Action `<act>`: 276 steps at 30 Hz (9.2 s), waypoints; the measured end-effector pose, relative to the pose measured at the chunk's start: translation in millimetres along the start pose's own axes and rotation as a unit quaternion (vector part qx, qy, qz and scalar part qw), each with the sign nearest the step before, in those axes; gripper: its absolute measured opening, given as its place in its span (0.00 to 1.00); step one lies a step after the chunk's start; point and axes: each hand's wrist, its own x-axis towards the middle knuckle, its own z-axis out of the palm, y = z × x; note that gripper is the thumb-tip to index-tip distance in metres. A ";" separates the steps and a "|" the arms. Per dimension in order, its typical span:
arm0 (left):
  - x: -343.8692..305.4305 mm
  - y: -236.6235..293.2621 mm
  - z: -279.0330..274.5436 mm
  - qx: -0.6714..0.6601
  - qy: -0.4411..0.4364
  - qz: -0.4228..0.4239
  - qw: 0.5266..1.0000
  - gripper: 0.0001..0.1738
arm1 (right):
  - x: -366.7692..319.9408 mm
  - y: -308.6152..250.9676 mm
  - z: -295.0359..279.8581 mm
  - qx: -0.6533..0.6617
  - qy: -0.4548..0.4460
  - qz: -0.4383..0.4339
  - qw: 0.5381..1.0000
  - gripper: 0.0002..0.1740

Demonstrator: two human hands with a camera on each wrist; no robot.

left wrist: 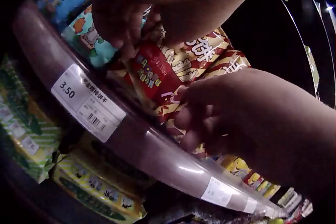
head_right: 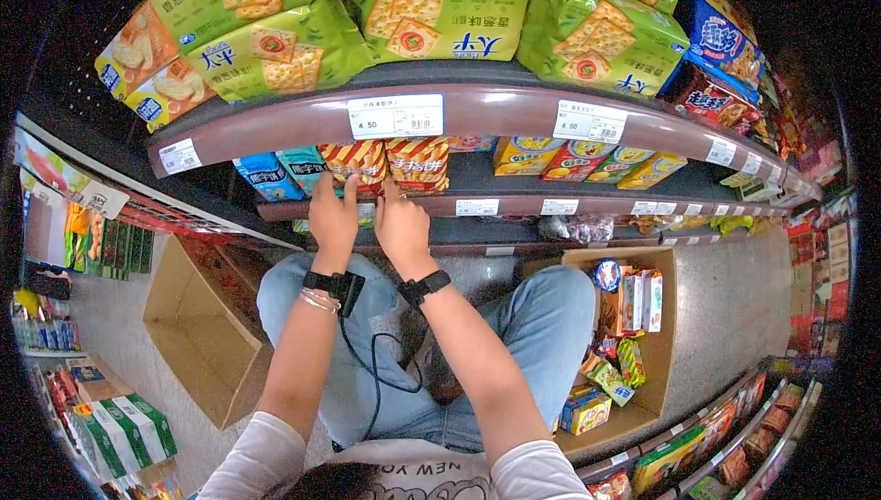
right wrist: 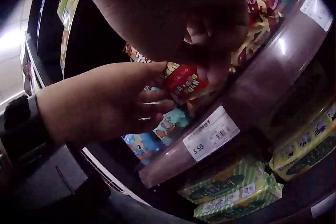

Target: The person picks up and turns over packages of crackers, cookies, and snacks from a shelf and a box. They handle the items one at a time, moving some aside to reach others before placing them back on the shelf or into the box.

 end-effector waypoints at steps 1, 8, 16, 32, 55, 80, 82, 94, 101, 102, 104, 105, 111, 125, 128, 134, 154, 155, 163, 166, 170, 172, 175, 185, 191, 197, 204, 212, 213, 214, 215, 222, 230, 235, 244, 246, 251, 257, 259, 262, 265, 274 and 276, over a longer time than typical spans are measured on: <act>-0.4 0.7 0.2 -0.002 0.000 -0.003 1.000 0.23 | -1.1 1.4 0.0 0.002 -0.011 -0.002 1.000 0.23; -0.3 -3.5 4.3 -0.014 -0.016 -0.019 1.000 0.23 | -8.1 8.3 6.2 0.014 -0.048 0.000 0.999 0.35; 0.6 -12.9 13.5 -0.069 0.011 0.017 0.997 0.23 | -10.5 11.5 8.0 0.031 -0.050 0.018 0.998 0.38; 2.1 -10.8 8.7 -0.096 0.005 0.010 0.995 0.20 | -15.3 9.1 9.2 0.026 -0.058 0.025 0.998 0.42; 0.7 -12.7 11.1 -0.101 0.003 0.012 0.995 0.20 | -19.7 13.3 13.7 0.015 -0.127 0.050 0.990 0.51; 0.0 -11.8 11.2 -0.099 0.000 0.005 0.995 0.22 | -22.4 25.6 17.1 0.055 -0.141 0.048 0.987 0.47; 1.1 -11.9 10.4 -0.099 -0.009 0.001 0.995 0.22 | -18.8 24.3 14.2 0.108 -0.159 0.074 0.979 0.46; -1.8 -18.5 21.3 -0.127 0.056 0.032 0.990 0.23 | -21.3 31.8 8.5 0.255 -0.146 0.124 0.948 0.36; -15.7 -4.6 11.0 -0.213 0.025 -0.007 0.977 0.19 | -30.4 36.0 -14.2 0.309 -0.072 0.109 0.942 0.21; -18.7 -0.8 9.4 -0.242 0.008 -0.014 0.970 0.19 | -30.3 36.6 -21.0 0.317 -0.066 0.106 0.940 0.19; -25.3 9.5 8.7 -0.266 -0.018 -0.018 0.964 0.17 | -30.4 38.9 -34.3 0.325 -0.035 0.095 0.940 0.15; -29.1 16.5 11.4 -0.267 -0.022 -0.012 0.963 0.16 | -29.0 39.9 -42.1 0.323 -0.011 0.087 0.942 0.13; -57.1 97.0 27.0 -0.309 -0.075 0.051 0.947 0.12 | -28.8 56.8 -118.8 0.268 0.111 0.084 0.953 0.10; -227.8 321.5 66.5 -0.468 -0.355 0.050 0.808 0.09 | -153.8 197.6 -339.6 0.348 0.315 0.227 0.853 0.11; -286.1 338.2 63.8 -0.477 -0.423 0.070 0.767 0.10 | -210.2 220.6 -377.6 0.319 0.367 0.291 0.824 0.12; -373.2 338.9 60.3 -0.386 -0.513 0.121 0.758 0.11 | -326.4 280.3 -398.6 0.232 0.425 0.426 0.765 0.14; -445.1 306.7 114.2 -0.213 -0.593 0.157 0.761 0.11 | -491.5 398.0 -250.4 0.010 0.120 0.870 0.477 0.47; -446.0 306.5 115.2 -0.211 -0.596 0.158 0.758 0.11 | -491.4 403.3 -245.9 -0.007 0.115 0.879 0.463 0.47; -445.1 300.8 123.9 -0.228 -0.598 0.150 0.754 0.11 | -488.3 401.4 -237.6 -0.054 0.144 0.888 0.434 0.46; -445.2 300.9 122.2 -0.221 -0.596 0.157 0.756 0.11 | -489.4 402.5 -229.6 -0.063 0.180 0.880 0.435 0.46; -439.1 302.5 118.0 -0.227 -0.602 0.146 0.751 0.11 | -482.1 395.1 -228.4 -0.044 0.207 0.878 0.430 0.49; -441.7 295.2 129.0 -0.242 -0.592 0.151 0.754 0.11 | -487.0 394.4 -229.3 -0.017 0.200 0.881 0.429 0.52; -438.4 294.1 127.8 -0.246 -0.599 0.153 0.746 0.12 | -490.7 389.7 -238.2 0.023 0.201 0.876 0.439 0.58; -431.0 301.4 103.3 -0.281 -0.779 0.187 0.527 0.31 | -456.2 335.4 -293.3 0.200 0.452 0.642 0.586 0.65; -400.2 309.0 80.0 -0.408 -0.714 0.205 0.531 0.33 | -357.3 249.4 -338.6 0.453 0.478 0.427 0.620 0.60; -274.8 299.2 34.3 -0.453 -0.718 0.118 0.514 0.24 | -289.6 207.7 -350.9 0.469 0.390 0.352 0.710 0.25; -189.7 241.0 -2.7 -0.526 -0.617 -0.100 0.576 0.15 | -232.7 168.9 -308.0 0.590 0.210 0.278 0.728 0.20; -139.9 137.9 0.7 -0.558 -0.579 -0.171 0.570 0.20 | -204.0 127.2 -250.0 0.586 0.004 0.313 0.748 0.20; -138.1 125.6 0.1 -0.571 -0.574 -0.195 0.553 0.20 | -199.8 124.2 -245.5 0.580 -0.016 0.309 0.753 0.20; -138.0 114.2 -2.2 -0.592 -0.566 -0.229 0.526 0.20 | -195.2 120.1 -242.3 0.580 -0.040 0.298 0.757 0.19; -136.9 105.7 0.4 -0.605 -0.557 -0.251 0.510 0.20 | -189.7 116.3 -238.1 0.576 -0.050 0.304 0.757 0.19; -119.1 84.0 4.0 -0.626 -0.458 -0.276 0.567 0.09 | -158.2 99.4 -210.0 0.553 -0.059 0.305 0.773 0.24; -115.8 76.5 9.7 -0.583 -0.377 -0.279 0.663 0.30 | -144.1 89.5 -185.4 0.438 0.020 0.235 0.867 0.28; -123.6 92.7 -9.6 -0.677 -0.445 -0.249 0.530 0.35 | -135.4 70.4 -171.2 0.273 0.029 0.055 0.960 0.33; -129.2 73.5 4.9 -0.671 -0.514 -0.294 0.447 0.31 | -139.5 63.7 -158.4 0.359 -0.040 0.062 0.930 0.21; -127.0 74.2 5.4 -0.665 -0.512 -0.301 0.452 0.30 | -138.2 64.5 -162.5 0.369 -0.019 0.087 0.925 0.19; -123.1 78.4 0.1 -0.722 -0.484 -0.324 0.373 0.28 | -139.0 67.0 -170.2 0.379 0.028 0.118 0.917 0.20; -127.4 74.1 8.3 -0.700 -0.493 -0.272 0.439 0.28 | -139.3 64.0 -168.9 0.305 0.000 0.093 0.948 0.34; -128.5 84.4 3.9 -0.661 -0.455 -0.214 0.556 0.29 | -137.6 61.4 -162.1 0.245 -0.018 0.072 0.967 0.41; -123.7 95.6 -3.4 -0.690 -0.422 -0.153 0.568 0.30 | -123.9 49.9 -161.3 0.256 -0.066 0.089 0.960 0.46; -115.3 95.7 0.4 -0.696 -0.386 -0.133 0.590 0.29 | -112.4 44.7 -160.1 0.259 -0.094 0.108 0.955 0.39; -89.3 92.4 24.9 -0.502 -0.355 -0.051 0.787 0.36 | -65.7 109.7 -127.8 0.341 0.031 0.072 0.937 0.31; -85.2 94.7 31.4 -0.455 -0.330 0.006 0.827 0.37 | -52.9 116.7 -127.5 0.269 0.044 0.081 0.959 0.28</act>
